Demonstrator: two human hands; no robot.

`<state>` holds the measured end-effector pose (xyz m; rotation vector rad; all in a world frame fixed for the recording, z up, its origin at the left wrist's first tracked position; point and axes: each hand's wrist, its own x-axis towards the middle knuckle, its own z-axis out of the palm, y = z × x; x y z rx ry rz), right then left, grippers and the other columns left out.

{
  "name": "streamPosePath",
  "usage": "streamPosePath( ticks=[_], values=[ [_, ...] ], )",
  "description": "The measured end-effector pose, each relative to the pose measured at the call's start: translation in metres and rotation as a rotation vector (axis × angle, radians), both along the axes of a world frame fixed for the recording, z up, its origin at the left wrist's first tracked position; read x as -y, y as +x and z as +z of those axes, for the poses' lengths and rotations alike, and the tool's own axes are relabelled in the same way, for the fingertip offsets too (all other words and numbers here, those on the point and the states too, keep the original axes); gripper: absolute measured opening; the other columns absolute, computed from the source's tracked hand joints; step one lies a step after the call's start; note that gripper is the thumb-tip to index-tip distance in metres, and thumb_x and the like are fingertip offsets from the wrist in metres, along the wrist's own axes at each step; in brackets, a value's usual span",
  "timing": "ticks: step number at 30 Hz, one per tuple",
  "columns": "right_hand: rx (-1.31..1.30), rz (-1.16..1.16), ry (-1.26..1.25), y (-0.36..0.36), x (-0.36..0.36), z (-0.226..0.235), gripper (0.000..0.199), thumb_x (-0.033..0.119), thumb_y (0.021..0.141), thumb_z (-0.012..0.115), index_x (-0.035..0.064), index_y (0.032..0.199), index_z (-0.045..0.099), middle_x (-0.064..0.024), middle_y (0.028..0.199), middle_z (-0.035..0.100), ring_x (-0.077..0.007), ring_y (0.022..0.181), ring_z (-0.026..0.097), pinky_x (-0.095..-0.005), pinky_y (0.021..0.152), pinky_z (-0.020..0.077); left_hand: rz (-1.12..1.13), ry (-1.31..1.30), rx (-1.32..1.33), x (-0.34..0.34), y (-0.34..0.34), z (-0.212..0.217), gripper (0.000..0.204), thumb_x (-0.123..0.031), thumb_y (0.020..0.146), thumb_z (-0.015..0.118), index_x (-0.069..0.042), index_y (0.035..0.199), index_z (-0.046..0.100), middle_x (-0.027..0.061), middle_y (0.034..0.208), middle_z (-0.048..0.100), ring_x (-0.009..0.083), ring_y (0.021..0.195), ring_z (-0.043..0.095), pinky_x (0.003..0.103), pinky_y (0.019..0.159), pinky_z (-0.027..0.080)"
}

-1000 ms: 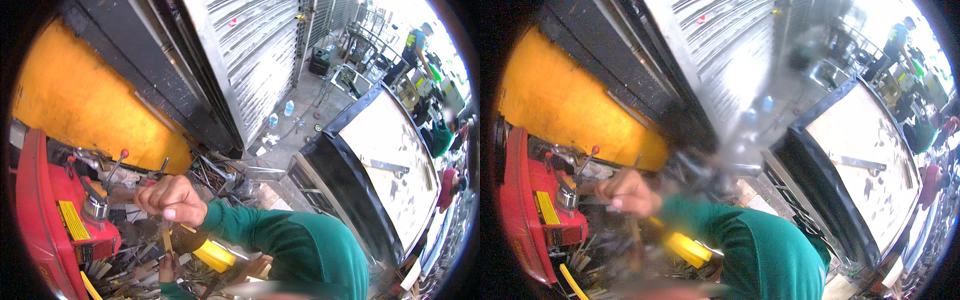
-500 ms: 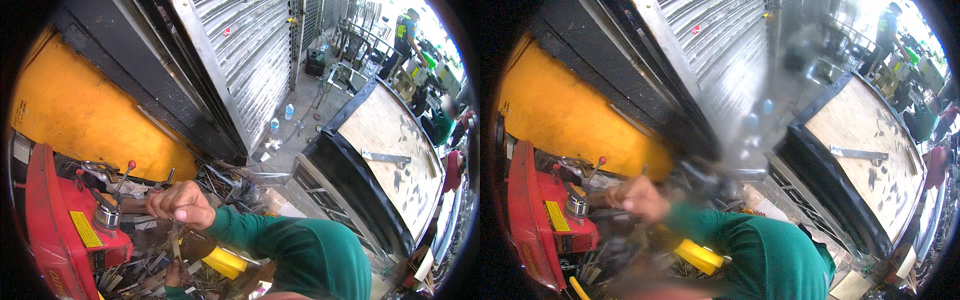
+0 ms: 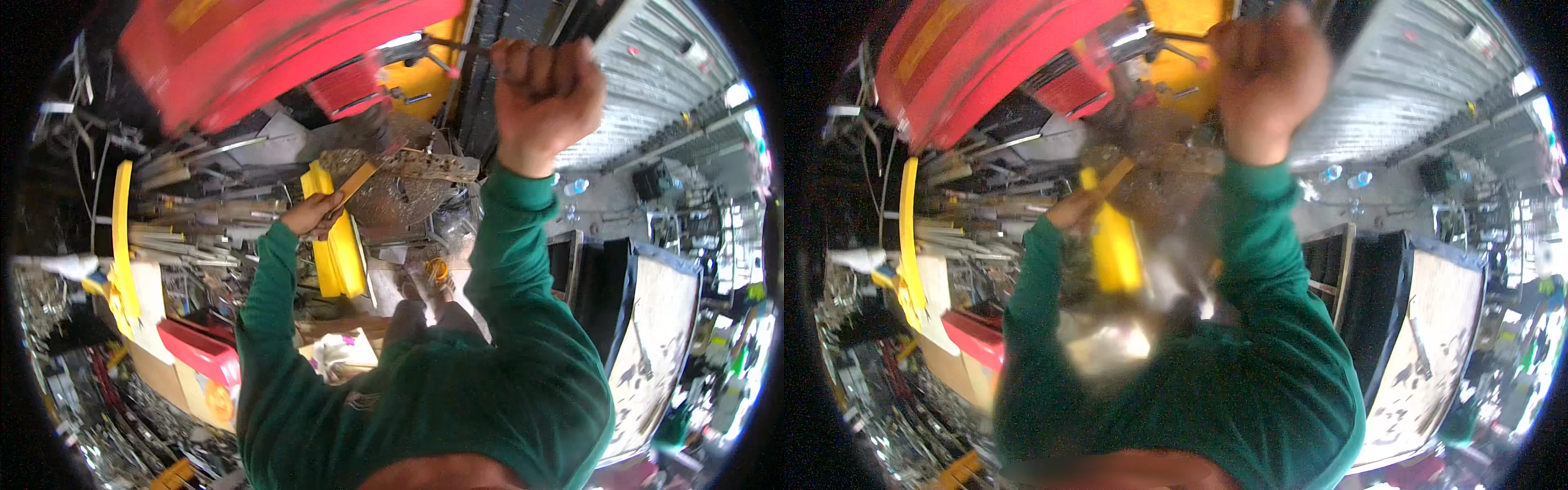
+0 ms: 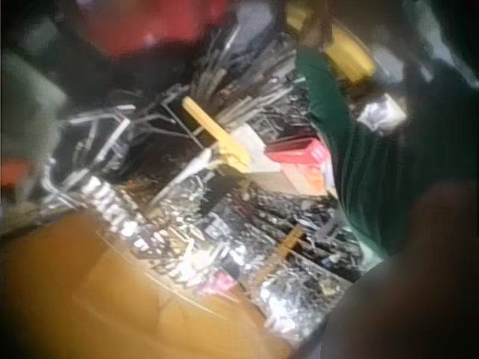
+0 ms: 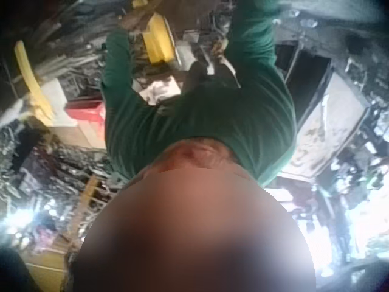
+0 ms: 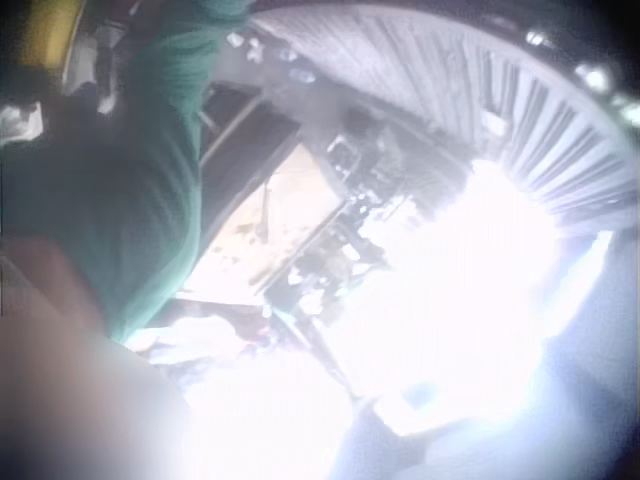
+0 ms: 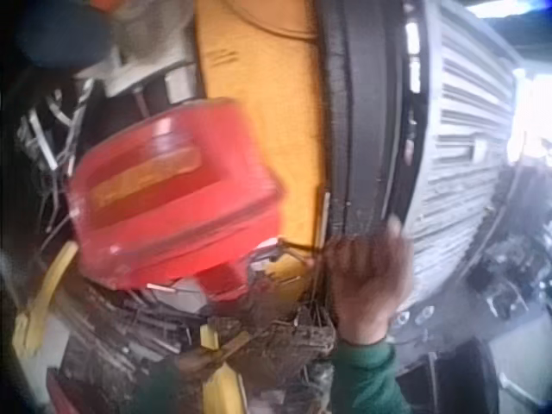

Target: The person marks a metal bracket with a marker, then uses a drill press to create holes in the bracket. They inspect the bracket after drilling and hold it up for viewing.

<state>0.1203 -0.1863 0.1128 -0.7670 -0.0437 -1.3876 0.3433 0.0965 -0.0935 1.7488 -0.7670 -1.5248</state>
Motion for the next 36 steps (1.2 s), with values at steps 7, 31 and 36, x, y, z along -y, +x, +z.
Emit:
streamPosePath(
  ticks=[7,31,36],
  values=[
    [-0.001,0.083,0.022,-0.009,-0.017,0.020,0.044,0.027,0.094,0.051,0.0188,0.060,0.023,0.0021,0.055,0.014,-0.0162,0.056,0.018,-0.0380,0.066,0.0322,0.330,-0.092,-0.098,0.005,-0.072,-0.006,0.062,-0.069,0.094,0.050,-0.008,0.085,0.053,-0.0050,0.056,0.037,0.0083,0.038,0.034,0.026,0.041,0.040],
    [-1.077,-0.216,-0.254,0.101,-0.097,-0.142,0.059,0.012,0.064,0.088,0.0027,0.116,0.061,-0.0157,0.111,0.068,-0.0309,0.103,0.065,-0.0421,0.095,0.0504,-0.016,0.077,-0.058,0.007,-0.001,-0.001,0.064,-0.066,0.095,0.051,-0.006,0.118,0.055,0.0057,0.097,0.070,0.0096,0.066,0.057,0.024,0.046,0.044],
    [-0.975,0.350,-0.723,0.077,-0.050,-0.112,0.056,0.002,0.071,0.082,0.0022,0.123,0.063,-0.0112,0.117,0.069,-0.0222,0.109,0.064,-0.0363,0.096,0.0510,-0.056,0.077,-0.063,0.007,0.015,0.011,0.058,-0.067,0.095,0.051,-0.010,0.101,0.057,-0.0003,0.083,0.061,0.0070,0.061,0.052,0.022,0.047,0.041]
  ],
)
